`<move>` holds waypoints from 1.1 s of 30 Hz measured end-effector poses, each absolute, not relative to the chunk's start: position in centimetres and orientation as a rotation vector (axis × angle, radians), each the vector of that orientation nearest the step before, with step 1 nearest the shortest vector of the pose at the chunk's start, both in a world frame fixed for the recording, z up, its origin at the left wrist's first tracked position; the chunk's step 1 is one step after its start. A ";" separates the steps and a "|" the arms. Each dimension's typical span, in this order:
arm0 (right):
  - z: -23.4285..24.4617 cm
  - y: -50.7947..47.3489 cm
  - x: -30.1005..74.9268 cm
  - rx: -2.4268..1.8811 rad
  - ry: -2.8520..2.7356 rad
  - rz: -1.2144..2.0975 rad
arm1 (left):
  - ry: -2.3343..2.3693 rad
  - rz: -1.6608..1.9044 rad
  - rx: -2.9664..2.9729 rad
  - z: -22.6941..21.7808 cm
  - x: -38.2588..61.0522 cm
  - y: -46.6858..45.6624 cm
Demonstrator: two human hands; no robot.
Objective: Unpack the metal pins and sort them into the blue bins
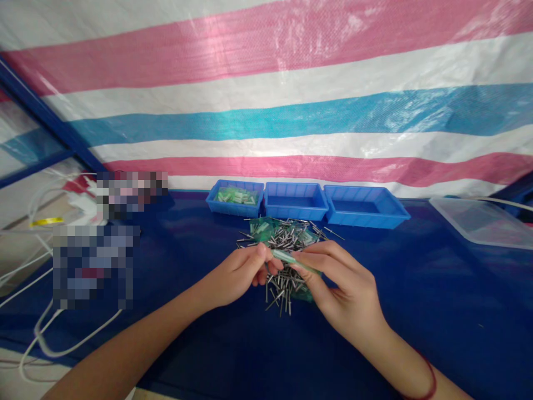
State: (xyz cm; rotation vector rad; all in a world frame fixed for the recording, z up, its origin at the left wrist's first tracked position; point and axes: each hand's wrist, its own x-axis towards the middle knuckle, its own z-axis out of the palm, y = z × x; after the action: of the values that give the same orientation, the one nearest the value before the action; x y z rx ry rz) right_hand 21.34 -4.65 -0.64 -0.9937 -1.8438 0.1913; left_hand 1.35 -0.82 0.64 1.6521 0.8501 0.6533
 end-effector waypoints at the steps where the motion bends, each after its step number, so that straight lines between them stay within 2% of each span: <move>1: -0.6 -4.7 21.4 -0.967 -1.883 0.144 | 0.841 0.632 1.568 0.5 1.4 -0.7; 10: -0.1 -4.6 21.1 -0.923 -2.064 -0.148 | 0.683 0.708 1.217 1.6 1.4 -0.4; 24: -0.3 -4.1 21.0 -1.078 -1.923 -0.059 | 1.138 1.667 1.042 -0.4 -2.9 6.7; 28: -0.3 -4.2 20.9 -1.077 -1.960 -0.054 | 1.210 1.654 1.127 -1.1 -3.5 7.5; 33: -0.5 -4.1 20.9 -1.075 -1.998 -0.030 | 1.385 1.410 1.507 -2.6 -4.0 8.2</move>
State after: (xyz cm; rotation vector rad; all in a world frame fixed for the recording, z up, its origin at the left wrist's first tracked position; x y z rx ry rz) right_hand 20.85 -4.13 -0.50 -1.0747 -1.9979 -0.0301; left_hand -4.04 8.24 -2.58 1.5073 1.3853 1.4095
